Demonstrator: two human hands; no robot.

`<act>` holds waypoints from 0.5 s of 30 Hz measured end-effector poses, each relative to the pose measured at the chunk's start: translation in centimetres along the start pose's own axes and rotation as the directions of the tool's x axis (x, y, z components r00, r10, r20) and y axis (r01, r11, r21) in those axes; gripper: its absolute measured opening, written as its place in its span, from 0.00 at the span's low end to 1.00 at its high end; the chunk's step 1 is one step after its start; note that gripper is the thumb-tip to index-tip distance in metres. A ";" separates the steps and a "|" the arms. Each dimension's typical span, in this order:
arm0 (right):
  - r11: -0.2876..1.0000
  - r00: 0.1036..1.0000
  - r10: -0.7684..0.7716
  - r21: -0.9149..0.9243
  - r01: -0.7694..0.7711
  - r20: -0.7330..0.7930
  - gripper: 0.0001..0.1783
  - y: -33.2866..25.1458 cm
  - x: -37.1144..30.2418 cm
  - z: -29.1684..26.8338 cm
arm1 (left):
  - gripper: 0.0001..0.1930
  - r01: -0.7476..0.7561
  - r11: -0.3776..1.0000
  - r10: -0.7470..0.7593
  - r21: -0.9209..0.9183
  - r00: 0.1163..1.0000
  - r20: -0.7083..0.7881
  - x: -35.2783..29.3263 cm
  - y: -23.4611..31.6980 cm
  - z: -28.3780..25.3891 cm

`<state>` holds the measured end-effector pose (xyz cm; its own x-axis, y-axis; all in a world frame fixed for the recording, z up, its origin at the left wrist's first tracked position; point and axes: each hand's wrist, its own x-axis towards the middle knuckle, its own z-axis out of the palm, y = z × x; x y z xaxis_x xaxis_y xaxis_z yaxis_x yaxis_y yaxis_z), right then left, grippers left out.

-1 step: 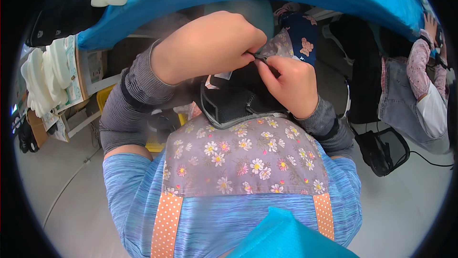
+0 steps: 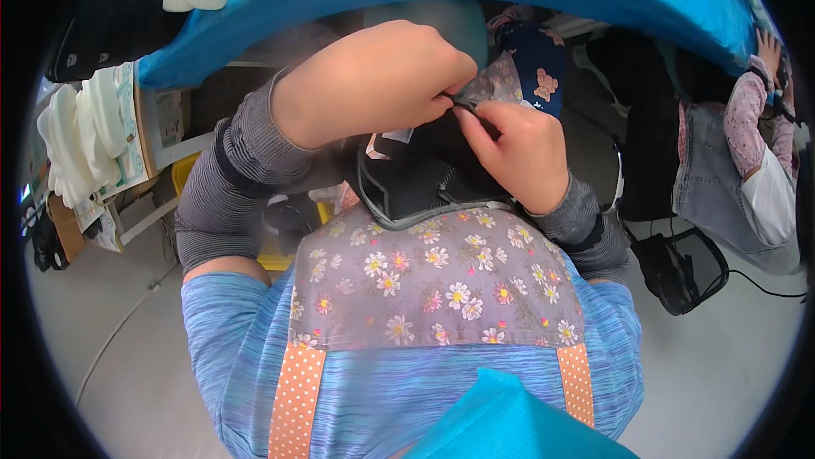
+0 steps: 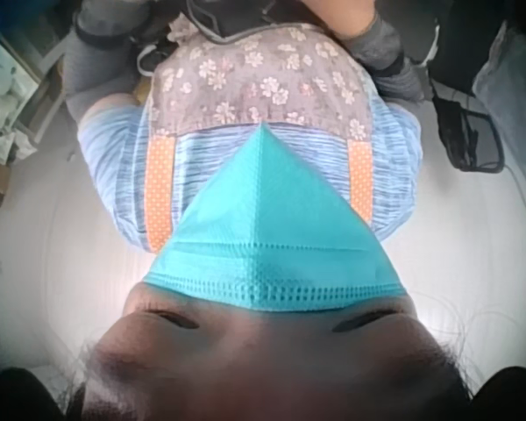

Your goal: The person inserts white foam padding into the heel and collar of a black shoe upper by hand, smoothing and pressing the padding into the interior lining.

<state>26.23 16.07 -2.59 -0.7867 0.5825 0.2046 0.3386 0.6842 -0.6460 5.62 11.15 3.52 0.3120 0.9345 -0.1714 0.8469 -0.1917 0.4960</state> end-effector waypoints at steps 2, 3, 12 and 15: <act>0.999 0.999 0.026 -0.031 -0.025 0.020 0.13 -0.2 0.1 -1.0 | 0.07 0.020 1.000 -0.022 0.023 0.999 0.047 0.2 -0.2 -0.1; 0.998 0.995 0.046 -0.057 -0.041 0.084 0.15 -0.3 0.0 -1.8 | 0.07 0.021 1.000 -0.022 0.023 0.999 0.047 0.2 -0.5 0.0; 0.937 0.928 -0.348 0.026 0.348 0.129 0.11 0.2 -0.3 -0.2 | 0.12 -0.072 0.987 0.069 -0.141 0.997 -0.021 -0.6 -3.1 1.0; 0.967 0.964 -0.255 0.042 0.252 0.076 0.10 0.2 -0.3 -0.7 | 0.12 0.006 0.982 0.003 -0.187 0.999 0.044 -0.8 -2.9 -0.2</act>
<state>26.90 16.32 -2.33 -0.8839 0.3537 0.3060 0.1073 0.7902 -0.6034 2.83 10.98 2.41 0.3330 0.9198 -0.2077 0.7533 -0.1270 0.6453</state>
